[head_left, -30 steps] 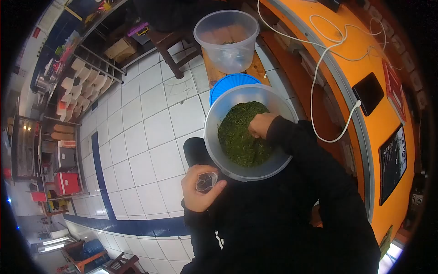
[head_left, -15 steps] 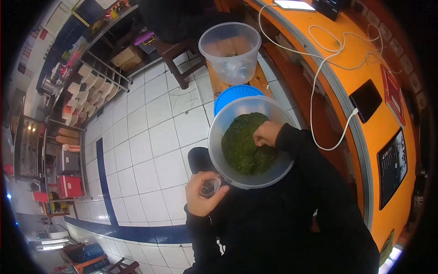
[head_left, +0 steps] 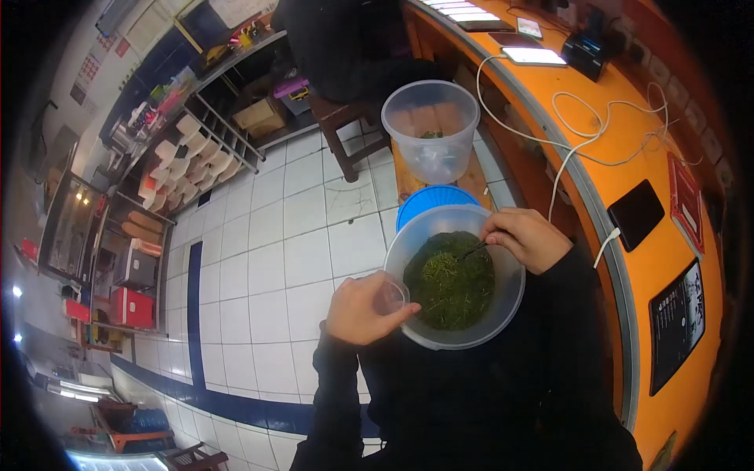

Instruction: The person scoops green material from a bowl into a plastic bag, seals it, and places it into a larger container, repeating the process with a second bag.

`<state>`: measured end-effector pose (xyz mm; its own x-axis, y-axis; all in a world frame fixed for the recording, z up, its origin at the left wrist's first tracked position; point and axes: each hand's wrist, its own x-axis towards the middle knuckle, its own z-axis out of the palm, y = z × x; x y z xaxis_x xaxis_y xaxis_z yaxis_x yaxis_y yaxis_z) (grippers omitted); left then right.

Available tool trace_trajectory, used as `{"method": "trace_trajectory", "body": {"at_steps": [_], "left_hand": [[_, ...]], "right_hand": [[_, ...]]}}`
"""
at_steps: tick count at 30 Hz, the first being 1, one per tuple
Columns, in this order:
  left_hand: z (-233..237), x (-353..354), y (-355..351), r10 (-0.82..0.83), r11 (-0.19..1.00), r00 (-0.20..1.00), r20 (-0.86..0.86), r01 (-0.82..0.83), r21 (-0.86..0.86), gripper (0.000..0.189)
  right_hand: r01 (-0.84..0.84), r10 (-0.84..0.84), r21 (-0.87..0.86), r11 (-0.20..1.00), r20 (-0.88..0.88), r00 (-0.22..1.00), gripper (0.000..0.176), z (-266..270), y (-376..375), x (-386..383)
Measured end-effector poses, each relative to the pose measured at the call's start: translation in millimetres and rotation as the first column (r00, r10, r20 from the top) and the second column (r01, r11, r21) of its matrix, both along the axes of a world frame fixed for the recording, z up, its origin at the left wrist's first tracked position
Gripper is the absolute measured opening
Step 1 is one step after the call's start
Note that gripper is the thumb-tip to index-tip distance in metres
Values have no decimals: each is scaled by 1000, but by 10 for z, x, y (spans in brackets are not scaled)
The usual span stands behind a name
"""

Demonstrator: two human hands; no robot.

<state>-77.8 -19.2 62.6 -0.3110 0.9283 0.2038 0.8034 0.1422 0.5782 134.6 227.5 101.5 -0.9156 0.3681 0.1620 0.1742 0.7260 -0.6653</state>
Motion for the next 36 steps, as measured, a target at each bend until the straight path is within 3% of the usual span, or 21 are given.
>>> {"method": "trace_trajectory", "body": {"at_steps": [7, 10, 15, 16, 18, 19, 21, 23, 25, 26, 28, 29, 31, 32, 35, 36], "left_hand": [[64, 173, 347, 4, 1000, 999, 53, -5, 15, 48], [27, 264, 472, 3, 999, 998, -59, -5, -35, 48], [-84, 301, 499, -3, 999, 997, 74, 1, 32, 47], [-110, 300, 480, -1, 1000, 997, 76, -1, 29, 47], [-165, 284, 424, 36, 991, 949, 314, -74, 109, 40], [-190, 246, 390, 38, 991, 948, 316, -76, 109, 40], [-242, 133, 308, 64, 972, 866, 495, -166, 164, 38], [-259, 179, 268, 92, 963, 870, 484, -201, 178, 40], [-212, 418, 298, -5, 985, 834, 552, -92, 148, 41], [-162, 482, 312, 13, 972, 778, 628, -157, 174, 42], [-152, 508, 365, 55, 967, 798, 600, -193, 167, 44], [-147, 532, 376, 108, 960, 811, 575, -236, 153, 45], [-104, 665, 394, 118, 969, 858, 501, -210, 131, 47], [-86, 711, 419, 121, 976, 901, 417, -185, 116, 48], [-99, 794, 476, 96, 969, 912, 398, -177, 172, 51], [-49, 797, 463, 77, 981, 873, 482, -153, 120, 49]], "right_hand": [[5, 8, 155, 988, -82, 997, 10, 103, -254, -71], [-16, 65, 287, 958, -163, 984, 13, 16, -578, -177], [23, 63, 411, 911, -195, 979, 17, 85, -775, -105], [20, 65, 408, 913, -193, 979, 17, 122, -745, -54], [169, -52, 354, 920, -315, 948, 16, 215, -655, 76], [167, -51, 355, 920, -314, 948, 16, 271, -635, 143], [318, -225, 281, 906, -318, 921, 13, 348, -590, 258], [364, -302, 239, 900, -259, 917, 10, 241, -547, 342], [258, -270, 211, 943, 29, 963, 18, 50, -505, 384], [256, -268, 213, 943, 31, 963, 18, 44, -542, 361], [302, -271, 260, 917, -150, 951, 26, 76, -649, 251], [307, -277, 259, 916, -149, 949, 26, 92, -692, 233], [136, -125, 31, 990, -240, 963, 32, 118, -787, 207], [100, -91, 22, 995, -252, 963, 24, 120, -839, 171], [75, -72, 5, 997, -193, 979, 18, -59, -870, 120], [87, -91, -26, 996, -220, 971, 15, -72, -866, 108]]}}
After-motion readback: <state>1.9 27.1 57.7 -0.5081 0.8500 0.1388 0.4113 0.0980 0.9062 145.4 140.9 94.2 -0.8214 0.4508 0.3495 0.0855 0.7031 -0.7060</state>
